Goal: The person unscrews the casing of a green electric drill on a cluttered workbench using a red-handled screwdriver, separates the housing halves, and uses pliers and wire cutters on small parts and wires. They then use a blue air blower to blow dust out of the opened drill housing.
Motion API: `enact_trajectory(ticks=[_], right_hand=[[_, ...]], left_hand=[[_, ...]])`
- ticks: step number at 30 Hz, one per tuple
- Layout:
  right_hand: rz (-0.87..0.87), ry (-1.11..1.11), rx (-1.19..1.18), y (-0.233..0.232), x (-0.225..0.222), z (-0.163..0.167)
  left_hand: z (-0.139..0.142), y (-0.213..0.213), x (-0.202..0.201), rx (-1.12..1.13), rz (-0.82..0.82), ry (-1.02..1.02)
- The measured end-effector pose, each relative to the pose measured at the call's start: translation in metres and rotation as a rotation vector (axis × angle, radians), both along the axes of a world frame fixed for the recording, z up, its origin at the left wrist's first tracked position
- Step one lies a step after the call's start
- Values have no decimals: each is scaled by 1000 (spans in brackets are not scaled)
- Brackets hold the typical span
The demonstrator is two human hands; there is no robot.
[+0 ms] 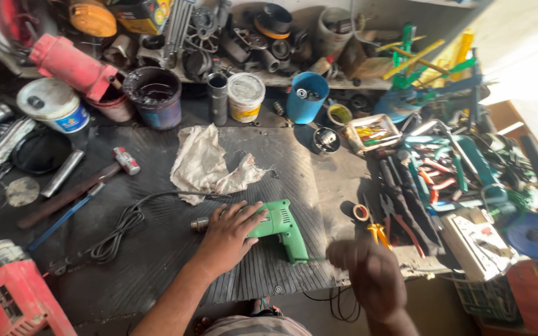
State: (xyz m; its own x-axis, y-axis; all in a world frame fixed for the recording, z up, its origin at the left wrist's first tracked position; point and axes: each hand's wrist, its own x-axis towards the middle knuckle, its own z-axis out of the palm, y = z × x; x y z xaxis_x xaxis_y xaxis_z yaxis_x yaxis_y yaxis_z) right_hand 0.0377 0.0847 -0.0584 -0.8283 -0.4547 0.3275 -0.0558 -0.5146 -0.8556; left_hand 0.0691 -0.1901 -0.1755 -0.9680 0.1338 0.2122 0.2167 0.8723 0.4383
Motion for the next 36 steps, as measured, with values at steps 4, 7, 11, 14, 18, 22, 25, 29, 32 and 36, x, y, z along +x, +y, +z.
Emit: enact_trajectory(ticks=[4, 7, 11, 14, 18, 22, 25, 29, 32, 36], right_hand=[[-392, -213, -40, -12, 23, 24], [63, 147, -57, -14, 31, 39], [-268, -33, 148, -23, 46, 47], [-341, 72, 105, -18, 51, 52], [350, 156, -41, 1, 35, 56], [-509, 29, 75, 5, 33, 38], [-506, 43, 40, 15, 28, 24], [-23, 183, -154, 31, 19, 17], [-420, 180, 96, 28, 22, 11], [-533, 57, 126, 33, 24, 7]], left_hand=[[9, 3, 7, -14, 8, 37], [12, 7, 8, -66, 2, -11], [15, 9, 12, -79, 6, 40], [19, 15, 11, -85, -2, 43], [23, 26, 11, -109, 18, 20], [24, 34, 6, -157, 25, 16], [24, 39, 0, -172, 37, -6], [25, 46, -8, -151, 26, 32], [26, 51, -11, -129, 27, 13], [25, 57, -16, -126, 40, 11]])
